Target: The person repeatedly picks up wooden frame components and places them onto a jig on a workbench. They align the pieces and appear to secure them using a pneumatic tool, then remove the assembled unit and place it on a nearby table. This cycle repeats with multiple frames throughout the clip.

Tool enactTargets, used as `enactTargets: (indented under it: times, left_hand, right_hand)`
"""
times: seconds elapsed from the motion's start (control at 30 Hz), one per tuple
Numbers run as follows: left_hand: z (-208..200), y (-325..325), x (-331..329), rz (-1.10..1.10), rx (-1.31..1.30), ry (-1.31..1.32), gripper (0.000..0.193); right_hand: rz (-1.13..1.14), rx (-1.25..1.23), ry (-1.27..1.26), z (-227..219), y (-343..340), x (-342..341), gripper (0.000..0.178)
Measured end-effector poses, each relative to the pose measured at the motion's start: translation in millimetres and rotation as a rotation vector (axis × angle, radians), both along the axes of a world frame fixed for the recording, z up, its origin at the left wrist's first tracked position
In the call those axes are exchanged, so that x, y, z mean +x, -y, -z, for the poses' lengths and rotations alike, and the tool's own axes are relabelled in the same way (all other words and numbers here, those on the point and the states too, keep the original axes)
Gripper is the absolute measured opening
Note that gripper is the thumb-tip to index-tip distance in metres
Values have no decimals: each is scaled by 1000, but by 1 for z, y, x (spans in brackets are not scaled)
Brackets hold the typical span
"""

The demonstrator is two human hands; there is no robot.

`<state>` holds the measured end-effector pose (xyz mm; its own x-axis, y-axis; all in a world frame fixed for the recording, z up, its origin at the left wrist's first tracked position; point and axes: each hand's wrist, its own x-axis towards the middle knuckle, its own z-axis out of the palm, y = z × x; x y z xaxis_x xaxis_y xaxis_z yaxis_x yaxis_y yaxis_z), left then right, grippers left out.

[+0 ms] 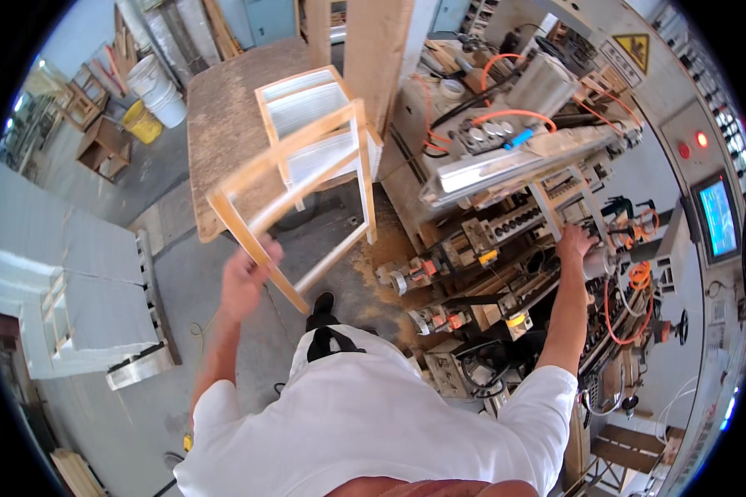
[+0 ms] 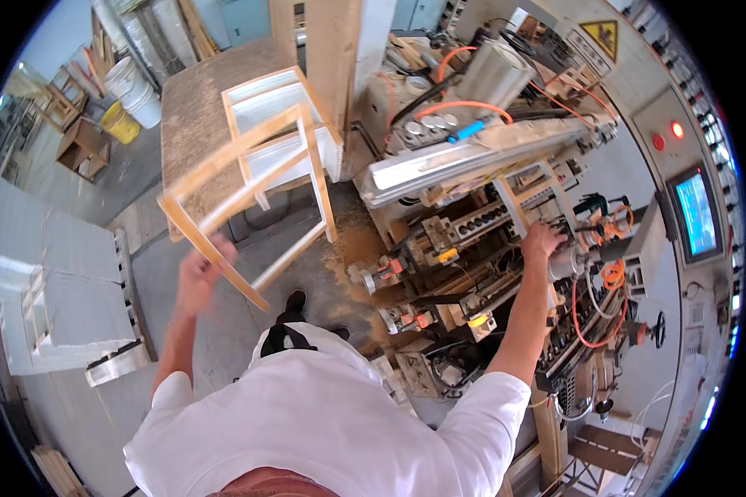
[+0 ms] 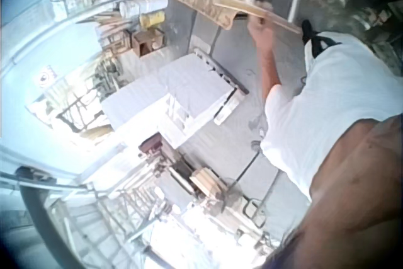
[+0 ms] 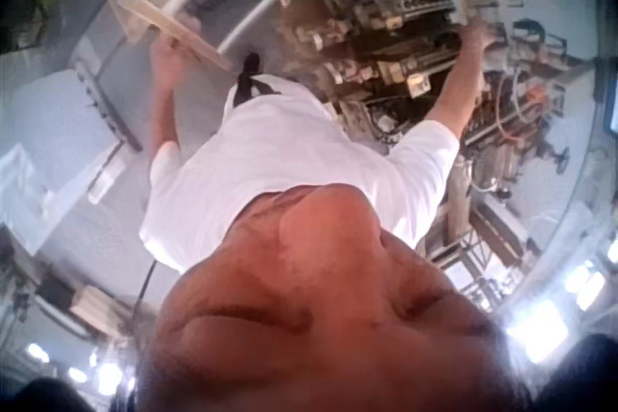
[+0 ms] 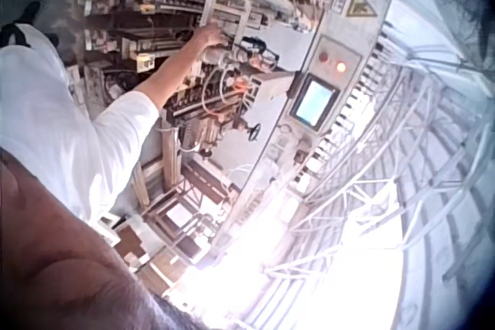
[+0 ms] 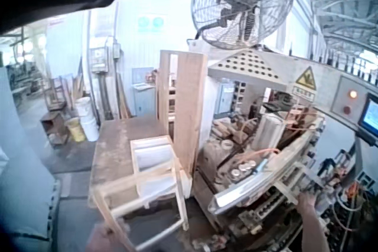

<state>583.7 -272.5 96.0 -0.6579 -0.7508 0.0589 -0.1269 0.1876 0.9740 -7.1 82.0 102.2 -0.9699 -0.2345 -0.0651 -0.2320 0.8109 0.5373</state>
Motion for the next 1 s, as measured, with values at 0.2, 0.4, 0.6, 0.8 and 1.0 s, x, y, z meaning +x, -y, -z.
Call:
enactTargets:
  times: [0.2, 0.4, 0.6, 0.8, 1.0]
  left_hand:
    - [-28, 133, -8, -199, 244, -266, 36]
    - [35, 293, -76, -124, 589, -460, 39]
    - [110, 427, -164, -45, 575, -294, 34]
    - [70, 396, -220, -82, -316, 824, 50]
    - [61, 319, -203, 143, -786, 457, 63]
  right_hand:
    - [1, -26, -18, -7, 7, 8, 42]
    - [-439, -799, -366, -20, 39, 93, 40]
    - [-342, -1325, -45, 18, 107, 258, 21]
    - [71, -1096, 214, 161, 86, 395, 26]
    - [437, -1154, 406, 192, 89, 488, 29]
